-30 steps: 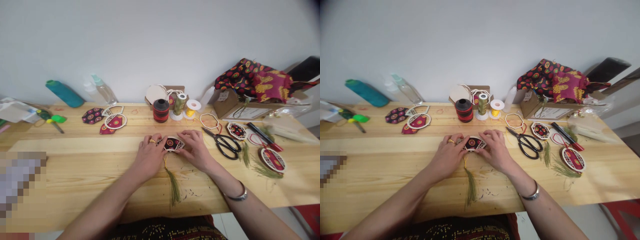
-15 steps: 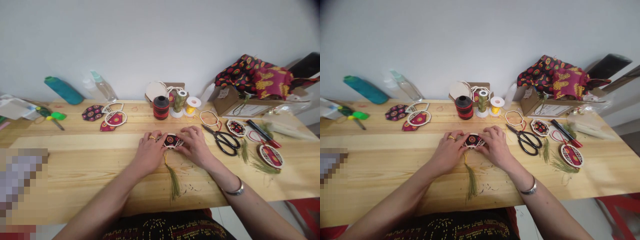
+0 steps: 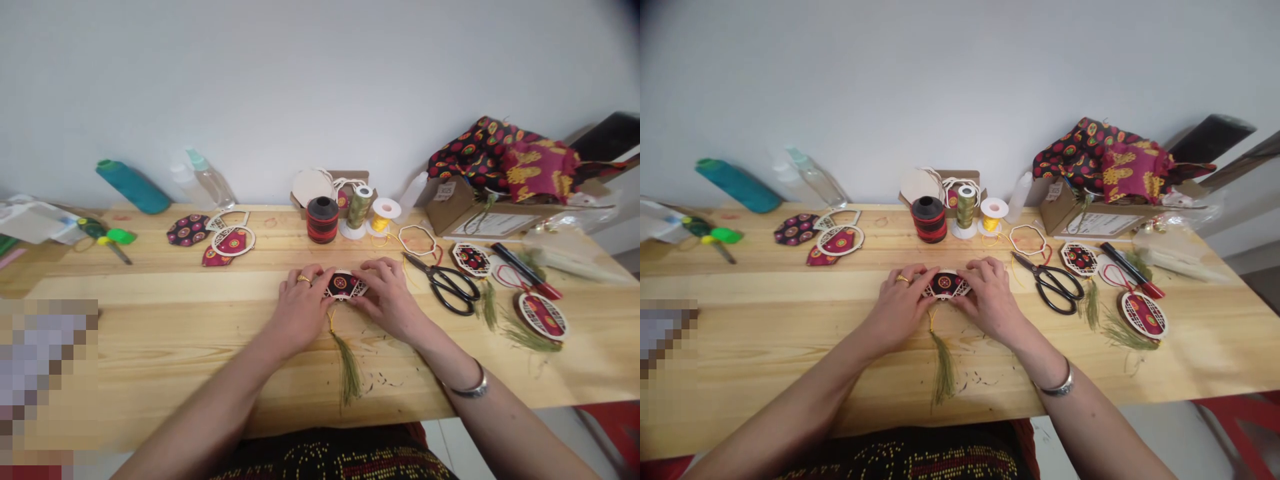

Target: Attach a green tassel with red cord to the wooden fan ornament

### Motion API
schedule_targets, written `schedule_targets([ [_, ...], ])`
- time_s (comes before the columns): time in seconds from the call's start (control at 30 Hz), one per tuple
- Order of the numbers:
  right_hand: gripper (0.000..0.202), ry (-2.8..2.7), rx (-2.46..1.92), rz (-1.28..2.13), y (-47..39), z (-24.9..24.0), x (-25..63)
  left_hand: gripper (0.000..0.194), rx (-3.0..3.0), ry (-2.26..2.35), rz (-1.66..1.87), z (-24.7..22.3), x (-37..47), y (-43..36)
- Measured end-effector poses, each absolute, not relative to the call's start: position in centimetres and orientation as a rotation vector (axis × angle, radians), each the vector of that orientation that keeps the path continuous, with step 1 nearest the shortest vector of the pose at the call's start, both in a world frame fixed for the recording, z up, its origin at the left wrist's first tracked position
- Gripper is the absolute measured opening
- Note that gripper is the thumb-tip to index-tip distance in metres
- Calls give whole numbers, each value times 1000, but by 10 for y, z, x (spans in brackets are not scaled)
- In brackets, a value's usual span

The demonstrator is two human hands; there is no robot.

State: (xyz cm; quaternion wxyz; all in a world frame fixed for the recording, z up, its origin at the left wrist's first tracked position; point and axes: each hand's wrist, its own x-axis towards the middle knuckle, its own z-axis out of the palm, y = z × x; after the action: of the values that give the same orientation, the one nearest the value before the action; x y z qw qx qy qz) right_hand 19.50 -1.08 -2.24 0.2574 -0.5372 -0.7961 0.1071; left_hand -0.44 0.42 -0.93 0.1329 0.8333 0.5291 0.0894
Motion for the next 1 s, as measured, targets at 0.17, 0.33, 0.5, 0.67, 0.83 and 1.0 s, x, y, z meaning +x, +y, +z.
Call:
schedule_targets([
  [0.17,40,-2158,-1461,308,-11,-23,196,41,2440,1537,252,-9,-5,5],
  [0.33,44,-2146,-1469,341,-9,-23,196,42,2447,1526,239,-9,-5,6],
  [0.5,49,-2061,-1479,395,-8,-22,197,42,2451,1547,224,-9,-4,5],
  [0.67,39,-2105,-1418,333,-10,-20,196,40,2455,1554,225,-10,-4,4],
  [0.83,38,-2142,-1448,305,-11,-21,195,41,2447,1553,220,-10,-4,4],
  [1.0,37,-2139,-1451,318,-11,-22,195,42,2413,1543,212,-7,-4,4],
])
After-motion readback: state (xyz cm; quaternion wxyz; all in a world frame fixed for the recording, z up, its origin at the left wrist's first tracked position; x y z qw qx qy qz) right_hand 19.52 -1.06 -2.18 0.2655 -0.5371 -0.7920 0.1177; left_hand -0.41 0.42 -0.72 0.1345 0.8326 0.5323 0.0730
